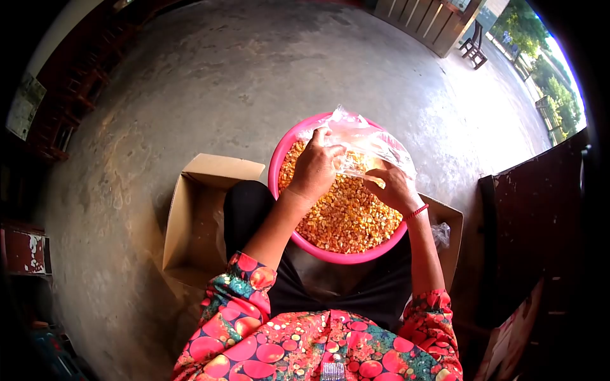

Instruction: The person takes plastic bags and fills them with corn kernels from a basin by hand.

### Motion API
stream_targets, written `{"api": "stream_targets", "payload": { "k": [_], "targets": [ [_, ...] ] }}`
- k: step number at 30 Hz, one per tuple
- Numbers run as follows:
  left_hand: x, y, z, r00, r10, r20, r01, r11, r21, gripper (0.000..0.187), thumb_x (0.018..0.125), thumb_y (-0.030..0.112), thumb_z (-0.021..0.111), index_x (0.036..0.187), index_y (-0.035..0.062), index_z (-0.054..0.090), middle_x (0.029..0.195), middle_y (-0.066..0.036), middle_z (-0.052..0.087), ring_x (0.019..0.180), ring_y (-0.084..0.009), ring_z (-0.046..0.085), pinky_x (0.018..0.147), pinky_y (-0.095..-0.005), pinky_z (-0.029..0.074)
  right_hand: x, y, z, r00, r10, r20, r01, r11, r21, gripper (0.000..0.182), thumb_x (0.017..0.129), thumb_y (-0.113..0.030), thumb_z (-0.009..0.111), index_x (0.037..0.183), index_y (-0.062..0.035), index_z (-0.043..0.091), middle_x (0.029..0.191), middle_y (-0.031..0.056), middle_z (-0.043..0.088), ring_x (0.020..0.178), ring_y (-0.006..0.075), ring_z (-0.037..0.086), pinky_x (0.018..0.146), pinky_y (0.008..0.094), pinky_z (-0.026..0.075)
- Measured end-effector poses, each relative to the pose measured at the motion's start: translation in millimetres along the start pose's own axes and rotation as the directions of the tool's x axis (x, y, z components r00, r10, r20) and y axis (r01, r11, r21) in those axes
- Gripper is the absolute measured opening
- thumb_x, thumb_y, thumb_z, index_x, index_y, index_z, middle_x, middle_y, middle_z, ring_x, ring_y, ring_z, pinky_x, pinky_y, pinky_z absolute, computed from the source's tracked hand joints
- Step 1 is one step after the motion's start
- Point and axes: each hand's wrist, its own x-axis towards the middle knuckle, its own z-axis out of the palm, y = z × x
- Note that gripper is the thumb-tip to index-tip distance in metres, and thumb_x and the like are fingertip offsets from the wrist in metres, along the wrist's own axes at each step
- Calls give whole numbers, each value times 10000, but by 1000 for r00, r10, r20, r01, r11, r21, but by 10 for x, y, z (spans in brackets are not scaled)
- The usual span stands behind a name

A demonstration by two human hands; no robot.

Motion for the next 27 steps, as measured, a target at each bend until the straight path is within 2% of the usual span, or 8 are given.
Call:
{"api": "stream_targets", "payload": {
  "k": [2,7,10,14,18,20,23,27],
  "targets": [
    [-7,16,26,1000,4,14,-4,999,37,305,742,-37,591,1036,17,650,1170,-197,486,1076,-349,527,910,-387,454,-14,58,49,992,40,-120,-43,999,-19,307,762,-258,661,1036,-120,664,1072,187,607,946,351,593,812,407,461],
    [20,69,42,999,-21,29,21,1000,-7,607,741,-48,578,1314,85,429,1228,-166,470,1100,-345,511,896,-390,460,9,-351,-166,850,-228,-475,333,931,147,247,775,-29,618,1020,-59,635,1085,145,612,952,314,606,810,386,477],
    [89,102,53,999,53,-2,-53,992,-116,712,757,-61,538,1404,79,275,1358,-194,396,1218,-367,427,984,-385,396,-151,-662,-203,912,-288,-293,396,808,436,138,753,-2,631,891,-5,642,858,119,630,776,280,633,667,333,505],
    [115,106,68,993,104,-56,-113,970,-216,703,762,-72,512,1405,52,257,1416,-198,334,1293,-354,350,1037,-375,343,-178,-823,103,914,-405,17,364,838,407,139,769,-18,598,901,7,631,861,162,619,790,336,613,693,391,485],
    [121,155,25,983,160,-94,-179,952,-250,694,767,-68,507,1405,55,263,1423,-198,324,1299,-349,344,1037,-374,346,129,-609,424,874,-395,-281,452,874,176,177,721,27,565,890,5,611,922,194,601,909,364,577,749,417,475],
    [101,192,14,987,132,-88,-149,960,-238,680,767,-56,521,1394,57,282,1403,-196,352,1269,-360,380,1013,-381,376,305,-511,528,914,-292,-283,364,898,246,160,736,-11,555,885,3,611,900,205,607,884,380,584,758,432,471],
    [96,192,17,986,145,-84,-157,975,-158,658,762,-48,536,1372,54,312,1377,-195,382,1228,-367,422,983,-388,406,504,-298,675,993,-74,-94,84,990,110,329,790,-154,564,1094,-27,558,1020,212,609,1010,365,553,875,452,406],
    [100,126,20,987,36,-156,-50,995,-90,640,741,-23,578,1331,-11,331,1358,-256,356,1216,-426,403,979,-409,408,545,-242,743,963,-221,-151,245,956,159,295,827,-195,502,1037,-17,610,1012,225,618,964,376,581,849,458,435]
  ]
}}
